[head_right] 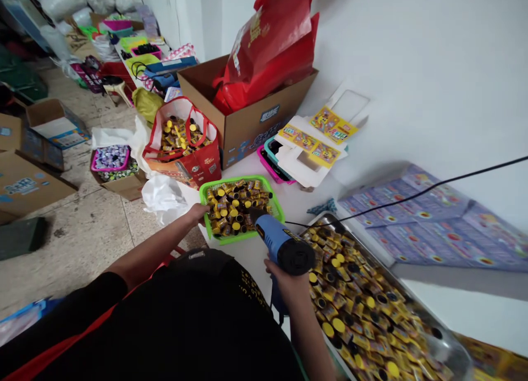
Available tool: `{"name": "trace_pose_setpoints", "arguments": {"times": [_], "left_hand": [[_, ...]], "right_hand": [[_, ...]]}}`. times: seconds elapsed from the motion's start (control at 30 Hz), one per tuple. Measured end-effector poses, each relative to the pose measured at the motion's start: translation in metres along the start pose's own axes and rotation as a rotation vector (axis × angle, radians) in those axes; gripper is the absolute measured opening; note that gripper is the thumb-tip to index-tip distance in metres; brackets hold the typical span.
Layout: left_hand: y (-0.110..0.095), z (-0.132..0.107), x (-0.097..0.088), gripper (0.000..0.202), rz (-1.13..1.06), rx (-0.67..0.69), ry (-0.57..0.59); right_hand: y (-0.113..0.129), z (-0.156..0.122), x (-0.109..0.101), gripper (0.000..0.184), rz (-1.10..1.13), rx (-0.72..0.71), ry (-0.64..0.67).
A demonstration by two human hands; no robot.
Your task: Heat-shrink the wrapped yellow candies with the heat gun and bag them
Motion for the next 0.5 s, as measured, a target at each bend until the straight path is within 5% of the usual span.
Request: {"name": "trace_pose_setpoints", "arguments": {"times": [0.1,0.2,0.3,0.5], "left_hand": [[-0.005,0.007,0.009,0.014,-0.010,0.013,0.017],[0.006,0.014,0.016,0.016,-0.030,-0.031,0.014],[0.028,0.013,0.021,0.019,-0.070,-0.080,0.050],[0.038,0.012,0.011,0.031,-0.147,-0.106,0.157]], "right_hand": [[0.007,-0.002,0.012,0.040,0.120,0.069,0.120],[0.007,-0.001,0.011,0.037,0.067,0.083,0.064],[-0.005,-0.005,0.000,0.033,-0.053,0.111,-0.045],[-0.029,-0.017,-0.002,0.040,-0.005,0.184,0.096]]}}
Point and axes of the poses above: each hand's wrist, its own z-axis towards the middle knuckle, its own x-axis out of the palm, y = z × x, the point moved 6 cm from there along z, towards the middle knuckle, and after that the axes turned 12 degrees about y, right-handed, at the moved point
